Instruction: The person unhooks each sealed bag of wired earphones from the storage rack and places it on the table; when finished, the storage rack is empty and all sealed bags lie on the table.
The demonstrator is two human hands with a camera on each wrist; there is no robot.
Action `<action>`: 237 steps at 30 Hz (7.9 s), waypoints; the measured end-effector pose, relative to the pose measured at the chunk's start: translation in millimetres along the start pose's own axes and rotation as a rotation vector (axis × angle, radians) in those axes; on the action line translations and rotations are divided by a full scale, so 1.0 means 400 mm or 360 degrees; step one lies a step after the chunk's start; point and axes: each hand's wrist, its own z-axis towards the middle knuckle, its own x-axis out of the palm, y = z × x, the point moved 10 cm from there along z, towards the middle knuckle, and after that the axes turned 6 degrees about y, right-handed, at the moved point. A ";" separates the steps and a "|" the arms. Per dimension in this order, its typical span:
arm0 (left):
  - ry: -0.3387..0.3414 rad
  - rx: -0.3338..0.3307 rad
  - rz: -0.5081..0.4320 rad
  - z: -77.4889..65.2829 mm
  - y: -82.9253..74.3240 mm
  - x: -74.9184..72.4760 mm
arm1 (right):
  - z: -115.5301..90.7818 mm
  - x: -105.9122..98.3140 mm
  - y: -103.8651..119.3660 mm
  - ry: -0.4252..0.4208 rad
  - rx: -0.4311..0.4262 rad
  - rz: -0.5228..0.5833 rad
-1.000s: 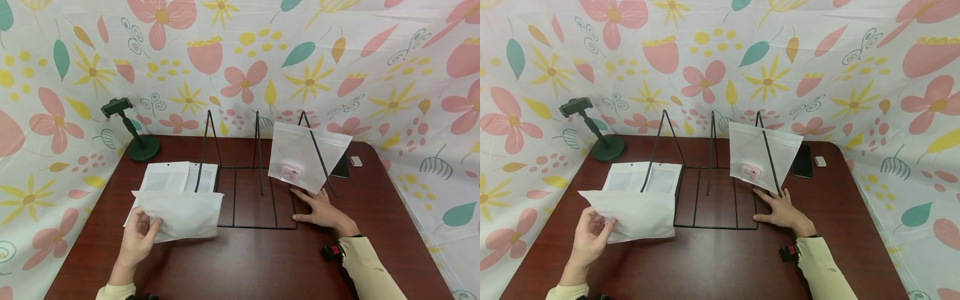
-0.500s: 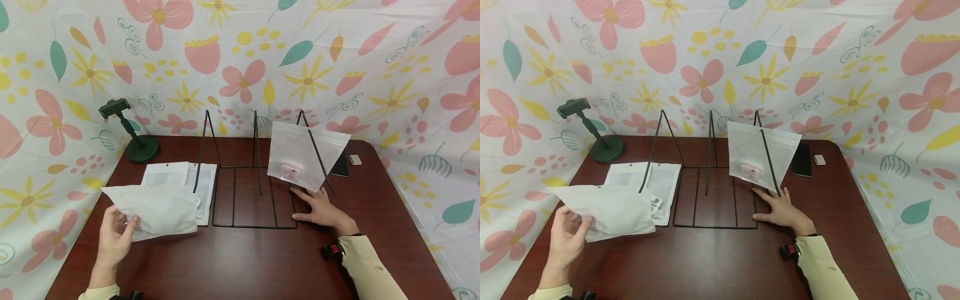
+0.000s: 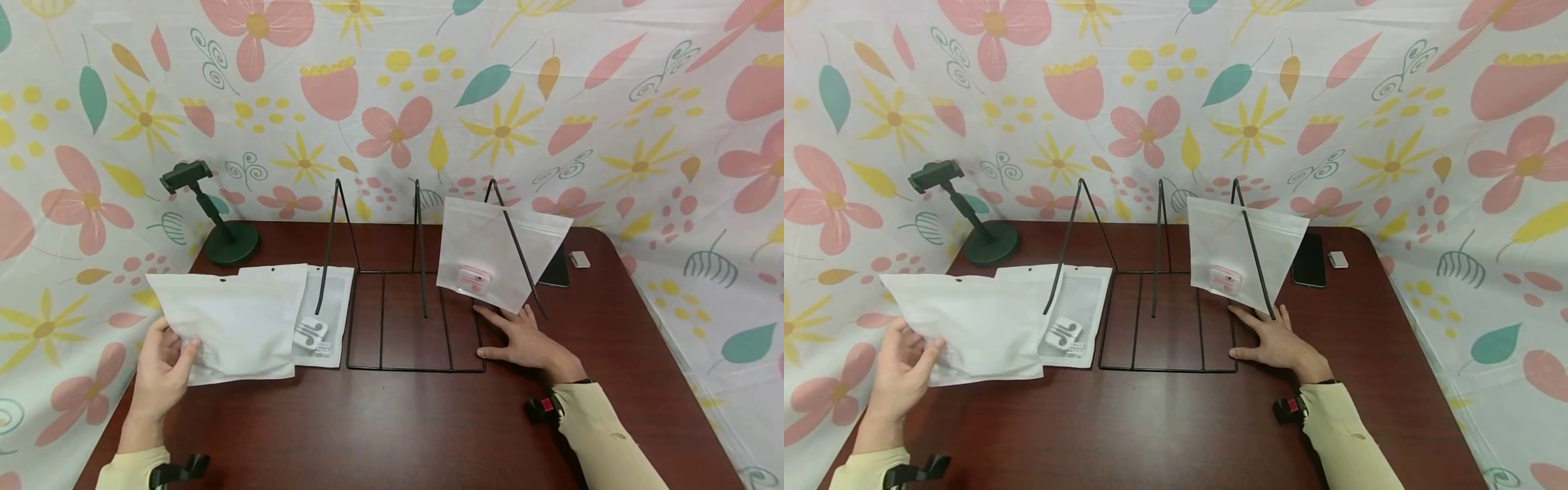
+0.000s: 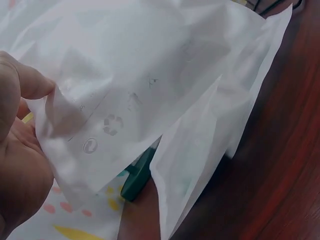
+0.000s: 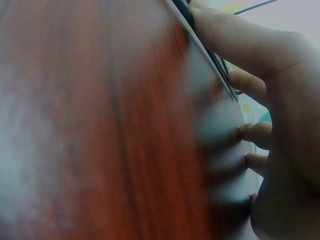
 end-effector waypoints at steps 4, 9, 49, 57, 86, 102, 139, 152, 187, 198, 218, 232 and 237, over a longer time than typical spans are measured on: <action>0.0000 -0.0050 0.0073 0.004 0.020 -0.025 | 0.000 0.000 0.000 0.0003 -0.0001 0.0012; 0.0008 -0.0119 0.0307 0.010 0.042 -0.054 | 0.002 0.005 -0.006 0.0041 0.0031 0.0017; 0.0499 -0.1067 0.0824 0.008 0.283 -0.163 | 0.002 0.009 -0.005 0.0052 0.0045 0.0001; 0.0469 -0.1104 0.1181 0.003 0.299 -0.177 | 0.001 0.006 -0.002 0.0039 0.0014 -0.0004; 0.0346 -0.1420 0.1458 -0.040 0.337 -0.187 | 0.001 0.003 -0.003 0.0035 0.0015 0.0005; 0.0351 -0.1390 0.1475 -0.042 0.344 -0.184 | 0.001 0.004 -0.003 0.0032 0.0012 0.0001; 0.0642 -0.0275 0.1250 0.091 0.140 0.198 | 0.004 0.002 0.001 0.0054 0.0035 0.0020; 0.0896 -0.0179 0.1132 0.086 0.165 0.375 | 0.003 0.005 -0.003 0.0064 0.0039 0.0006; 0.1317 -0.0058 0.1136 0.076 0.210 0.632 | -0.002 0.006 -0.004 0.0054 0.0028 0.0008; 0.1408 -0.0071 0.1216 0.071 0.230 0.671 | 0.002 0.003 -0.001 0.0058 0.0026 0.0008; 0.1466 -0.0082 0.1263 0.068 0.247 0.700 | 0.001 0.003 -0.002 0.0066 0.0033 0.0020; 0.1520 -0.0162 0.1322 0.062 0.265 0.712 | 0.002 0.001 0.002 0.0056 0.0028 0.0000; 0.1567 -0.0176 0.1386 0.054 0.269 0.722 | 0.001 -0.006 0.003 0.0049 0.0010 -0.0038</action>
